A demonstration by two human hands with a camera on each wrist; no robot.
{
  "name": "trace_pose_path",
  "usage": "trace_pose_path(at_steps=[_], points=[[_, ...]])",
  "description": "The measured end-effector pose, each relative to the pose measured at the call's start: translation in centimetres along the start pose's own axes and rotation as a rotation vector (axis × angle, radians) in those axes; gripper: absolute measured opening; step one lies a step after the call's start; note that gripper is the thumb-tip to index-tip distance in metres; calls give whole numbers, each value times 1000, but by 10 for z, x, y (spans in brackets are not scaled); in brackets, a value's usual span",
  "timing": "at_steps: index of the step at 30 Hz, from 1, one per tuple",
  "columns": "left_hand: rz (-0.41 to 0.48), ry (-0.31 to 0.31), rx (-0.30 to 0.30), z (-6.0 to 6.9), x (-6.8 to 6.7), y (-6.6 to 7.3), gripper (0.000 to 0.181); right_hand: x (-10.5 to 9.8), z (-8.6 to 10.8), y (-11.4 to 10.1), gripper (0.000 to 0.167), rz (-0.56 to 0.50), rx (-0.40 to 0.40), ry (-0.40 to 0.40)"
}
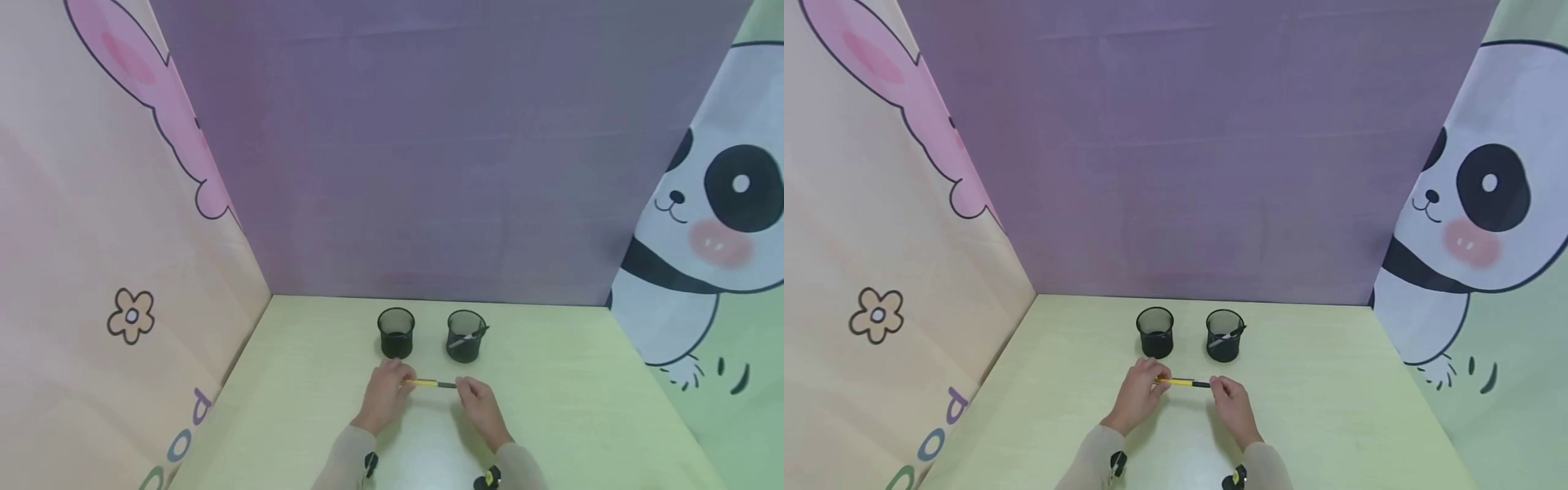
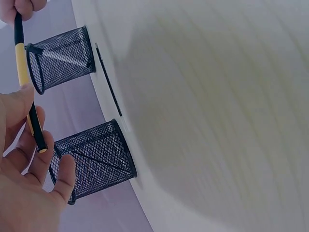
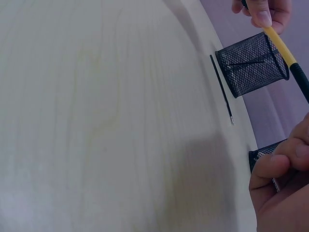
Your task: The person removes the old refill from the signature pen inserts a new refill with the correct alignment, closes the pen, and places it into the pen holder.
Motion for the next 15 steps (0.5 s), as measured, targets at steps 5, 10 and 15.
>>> trace_pose_path(at_steps=[5, 10, 15], points=[[1, 12, 6, 1, 1, 2, 9, 0, 0, 2, 43, 4, 13, -2], [-39, 37, 27, 2, 0, 5, 9, 0, 1, 4, 45, -5, 33, 10], [-83, 62, 33, 4, -1, 7, 8, 1, 1, 7, 47, -3, 55, 6]])
Point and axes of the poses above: each hand's wrist, its own z-axis away from the middle knuckle, its own x-axis out of the palm, y = z × x, the point moved 8 cm from there along -z, towards the middle knuckle, and after that the axes turned 14 degrees about -x, right-handed, at the moved point
